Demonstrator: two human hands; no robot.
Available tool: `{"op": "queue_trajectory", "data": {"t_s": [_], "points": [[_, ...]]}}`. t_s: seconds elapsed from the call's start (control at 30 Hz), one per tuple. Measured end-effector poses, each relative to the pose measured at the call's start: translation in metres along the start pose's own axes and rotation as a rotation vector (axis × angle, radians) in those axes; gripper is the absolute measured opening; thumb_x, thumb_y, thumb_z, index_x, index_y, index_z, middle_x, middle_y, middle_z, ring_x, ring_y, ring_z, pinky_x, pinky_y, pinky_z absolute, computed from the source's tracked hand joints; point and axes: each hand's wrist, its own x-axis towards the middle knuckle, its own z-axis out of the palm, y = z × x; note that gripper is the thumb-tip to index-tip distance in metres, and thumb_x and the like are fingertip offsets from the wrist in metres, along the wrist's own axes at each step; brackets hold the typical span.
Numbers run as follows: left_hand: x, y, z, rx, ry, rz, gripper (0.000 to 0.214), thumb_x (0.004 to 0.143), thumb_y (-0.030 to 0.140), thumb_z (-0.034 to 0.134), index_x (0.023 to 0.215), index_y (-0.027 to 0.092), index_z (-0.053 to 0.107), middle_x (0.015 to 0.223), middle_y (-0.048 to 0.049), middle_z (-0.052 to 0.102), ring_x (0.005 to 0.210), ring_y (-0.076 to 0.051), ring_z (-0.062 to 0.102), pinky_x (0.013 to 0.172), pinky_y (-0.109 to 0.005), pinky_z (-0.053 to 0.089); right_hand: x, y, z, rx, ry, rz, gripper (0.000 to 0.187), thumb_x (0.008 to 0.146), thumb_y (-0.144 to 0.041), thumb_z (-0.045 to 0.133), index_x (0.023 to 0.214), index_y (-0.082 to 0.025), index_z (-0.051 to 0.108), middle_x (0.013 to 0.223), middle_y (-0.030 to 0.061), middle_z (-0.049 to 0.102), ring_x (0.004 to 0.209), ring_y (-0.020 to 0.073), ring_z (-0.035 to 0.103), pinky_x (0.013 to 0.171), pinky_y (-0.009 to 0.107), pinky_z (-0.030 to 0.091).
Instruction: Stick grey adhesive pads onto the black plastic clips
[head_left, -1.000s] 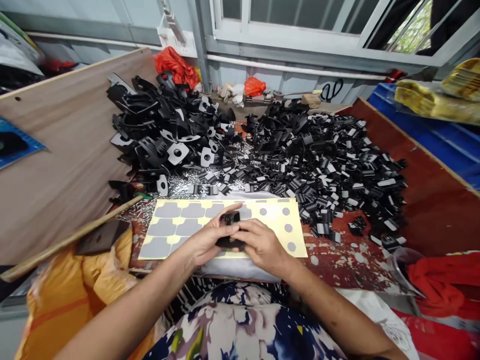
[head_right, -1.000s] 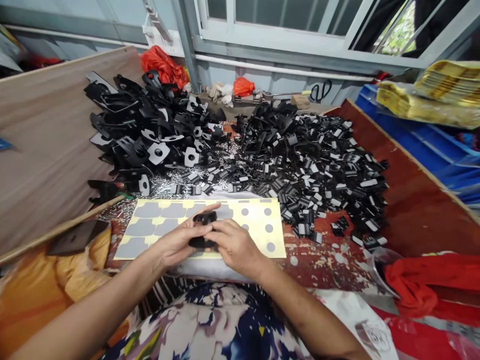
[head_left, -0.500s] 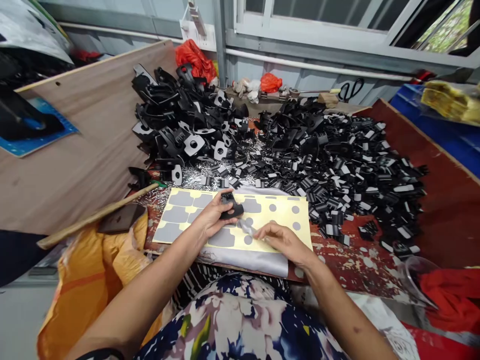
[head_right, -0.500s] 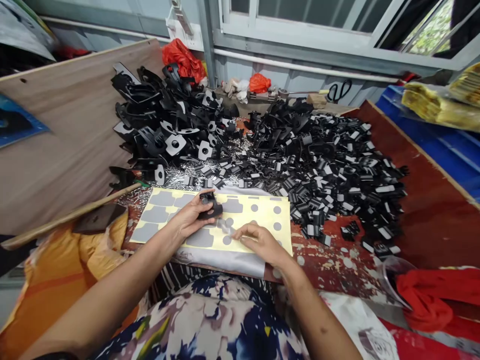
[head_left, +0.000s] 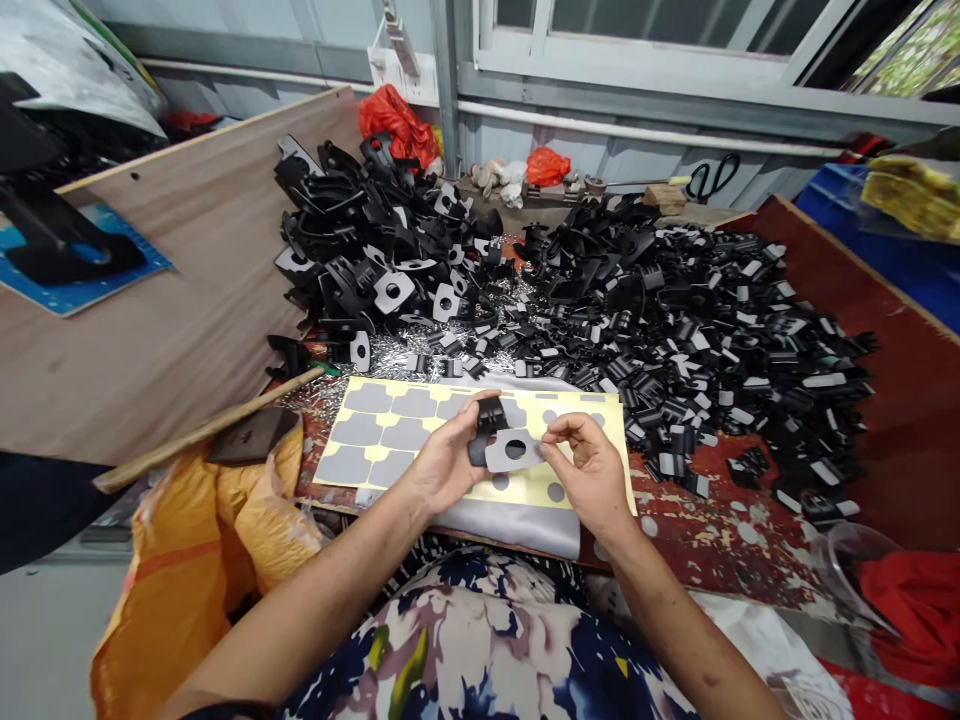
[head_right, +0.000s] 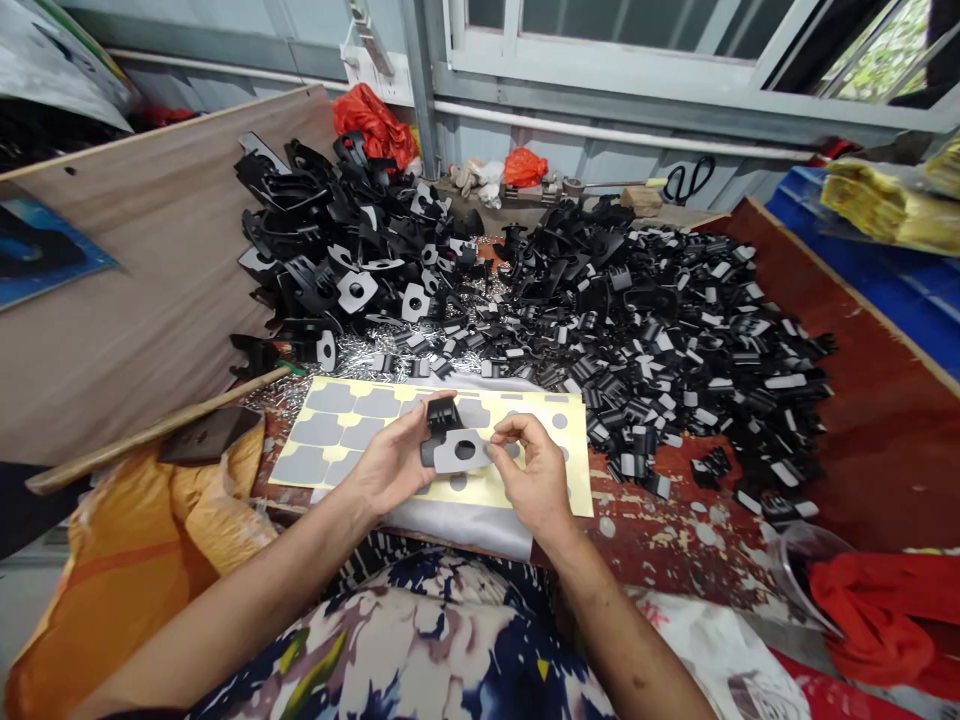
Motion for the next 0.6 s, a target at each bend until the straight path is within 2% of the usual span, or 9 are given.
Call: {"op": "queue_trajectory", "data": {"t_s": [0.17,0.33,0.6], "points": [[-0.0014,-0.0064,0.0073,-0.014,-0.048,-0.032,0.049,0.089,0.050,0.076,0.132,0.029,0.063,0.116,-0.0097,0.064,0.086,-0.023,0.064,0.067,-0.037,0.060,-0.0032,0.0039,0.0085,-0.094,-0.046,-0.019,0.016,0.085,-0.020,0.073,0.098,-0.026,0.065,0.091,0.0009,0.067,0.090,0.0198,0.065,0.087,0.036,0.052],[-0.0038,-0.0076,0.0054,-0.027,-0.074,-0.020,0.045,0.094,0.049,0.073,0.132,0.030,0.063,0.107,-0.0069,0.061,0.084,-0.020,0.061,0.070,-0.036,0.060,-0.0030,0.0051,0.0104,-0.096,-0.044,-0.012,0.014,0.085,-0.022,0.072,0.097,-0.025,0.065,0.090,0.0011,0.067,0.089,0.0201,0.065,0.085,0.036,0.052],[-0.0041,-0.0122,0.0011,-0.037,-0.090,-0.008,0.040,0.097,0.047,0.069,0.132,0.029,0.064,0.113,-0.0078,0.060,0.084,-0.019,0.061,0.071,-0.037,0.060,-0.0047,0.0039,0.0113,-0.143,-0.054,-0.013,0.012,0.086,-0.023,0.071,0.096,-0.025,0.065,0.090,0.0014,0.068,0.088,0.0200,0.065,0.085,0.036,0.052]]}}
